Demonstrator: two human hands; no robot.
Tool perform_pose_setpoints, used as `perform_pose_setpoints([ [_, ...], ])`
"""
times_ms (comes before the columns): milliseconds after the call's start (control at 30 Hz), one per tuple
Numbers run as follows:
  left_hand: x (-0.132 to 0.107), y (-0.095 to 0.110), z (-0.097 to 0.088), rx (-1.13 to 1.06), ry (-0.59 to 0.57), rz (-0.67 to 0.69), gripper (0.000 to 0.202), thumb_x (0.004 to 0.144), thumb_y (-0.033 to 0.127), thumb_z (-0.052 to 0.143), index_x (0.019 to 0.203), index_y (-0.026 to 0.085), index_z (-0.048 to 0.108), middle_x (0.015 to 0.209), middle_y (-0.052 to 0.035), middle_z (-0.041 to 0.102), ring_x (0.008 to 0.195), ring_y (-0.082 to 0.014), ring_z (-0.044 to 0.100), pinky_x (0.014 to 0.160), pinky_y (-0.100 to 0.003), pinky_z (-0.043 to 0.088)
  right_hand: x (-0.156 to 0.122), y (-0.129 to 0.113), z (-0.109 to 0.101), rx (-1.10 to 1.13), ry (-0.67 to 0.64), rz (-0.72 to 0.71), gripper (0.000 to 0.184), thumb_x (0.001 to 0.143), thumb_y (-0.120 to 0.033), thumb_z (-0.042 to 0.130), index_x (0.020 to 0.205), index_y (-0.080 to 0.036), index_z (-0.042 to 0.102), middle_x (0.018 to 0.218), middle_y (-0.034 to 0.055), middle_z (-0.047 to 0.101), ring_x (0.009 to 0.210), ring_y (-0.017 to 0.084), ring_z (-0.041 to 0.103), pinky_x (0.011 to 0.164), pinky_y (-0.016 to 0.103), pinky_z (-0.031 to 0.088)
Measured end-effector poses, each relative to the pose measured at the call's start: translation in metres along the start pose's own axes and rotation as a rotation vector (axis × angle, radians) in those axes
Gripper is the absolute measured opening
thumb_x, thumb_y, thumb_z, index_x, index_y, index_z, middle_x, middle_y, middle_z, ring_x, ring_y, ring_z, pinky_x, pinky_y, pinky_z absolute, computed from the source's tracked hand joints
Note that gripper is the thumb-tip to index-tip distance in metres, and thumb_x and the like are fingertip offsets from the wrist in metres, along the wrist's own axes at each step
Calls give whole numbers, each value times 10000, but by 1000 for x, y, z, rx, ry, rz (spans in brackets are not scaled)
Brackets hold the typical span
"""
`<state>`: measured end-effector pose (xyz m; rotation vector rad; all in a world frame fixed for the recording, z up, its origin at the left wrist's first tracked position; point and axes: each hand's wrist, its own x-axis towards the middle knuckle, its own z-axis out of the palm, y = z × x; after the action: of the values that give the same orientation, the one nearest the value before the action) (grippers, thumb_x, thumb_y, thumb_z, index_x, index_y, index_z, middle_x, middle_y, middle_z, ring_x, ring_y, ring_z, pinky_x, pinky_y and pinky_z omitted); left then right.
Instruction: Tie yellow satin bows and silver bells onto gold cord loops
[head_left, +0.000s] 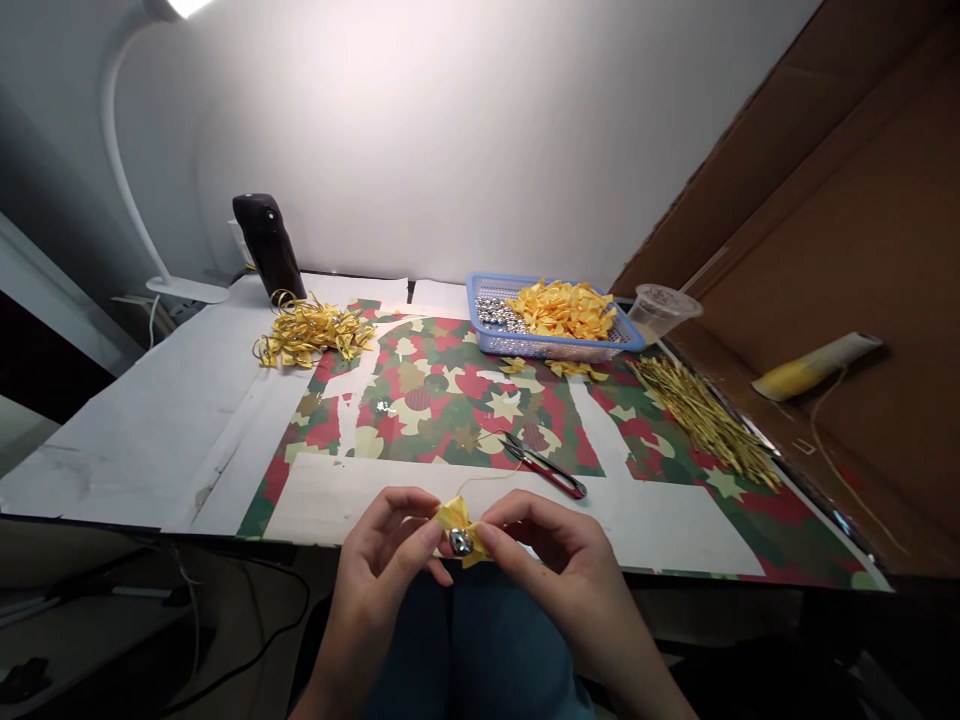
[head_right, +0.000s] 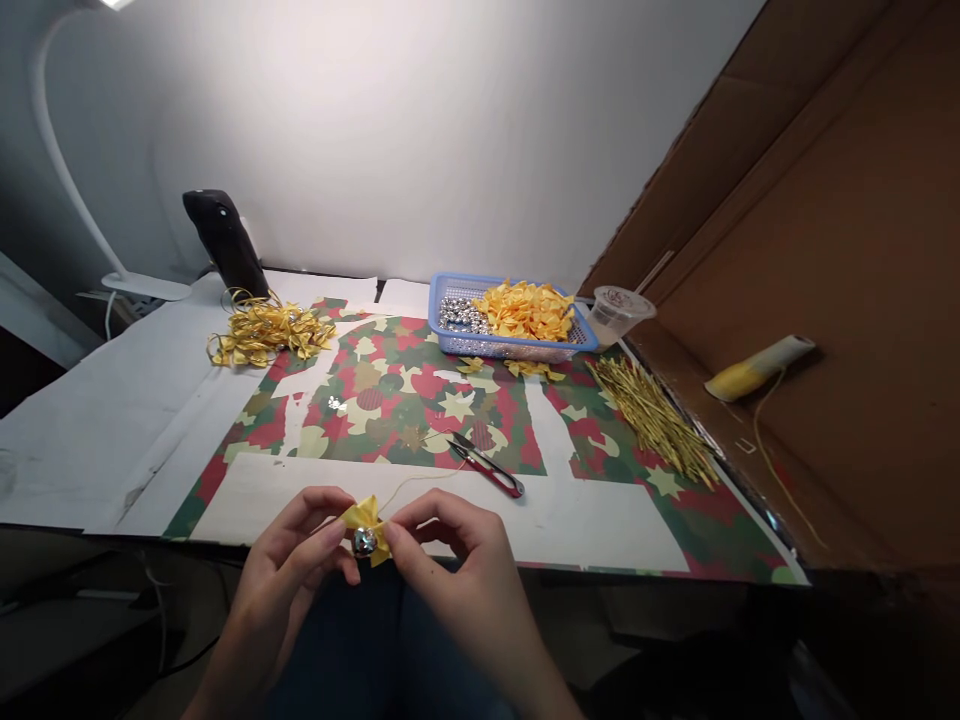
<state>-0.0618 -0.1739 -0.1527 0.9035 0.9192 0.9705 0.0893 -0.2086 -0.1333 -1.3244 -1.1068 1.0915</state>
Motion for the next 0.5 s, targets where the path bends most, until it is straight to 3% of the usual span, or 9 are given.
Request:
perform_pose_setpoints([
  [200,2,2,2,-14,29,-18,218,671,306,778,826,181,687,776,-21,649,585,-114,572,498,-178,477,2,2,-1,23,-37,5,191,766,-338,659,658,-182,638,646,13,643,625,142,604,611,239,510],
  [367,4,1,1,-64,53,-37,212,626,256,813,776,173,689,721,-12,647,633,-121,587,576,-186,496,5,6,1,110,-49,77,242,743,-399,691,662,-176,644,635,12,635,602,140,595,589,243,504],
  [500,5,4,2,-90,53,-11,180,600,234,815,680,170,666,656,-1,639,599,-119,581,554,-191,484,7,10,6,188,-22,117,260,723,-424,715,680,-179,640,662,3,624,619,134,594,609,240,503],
])
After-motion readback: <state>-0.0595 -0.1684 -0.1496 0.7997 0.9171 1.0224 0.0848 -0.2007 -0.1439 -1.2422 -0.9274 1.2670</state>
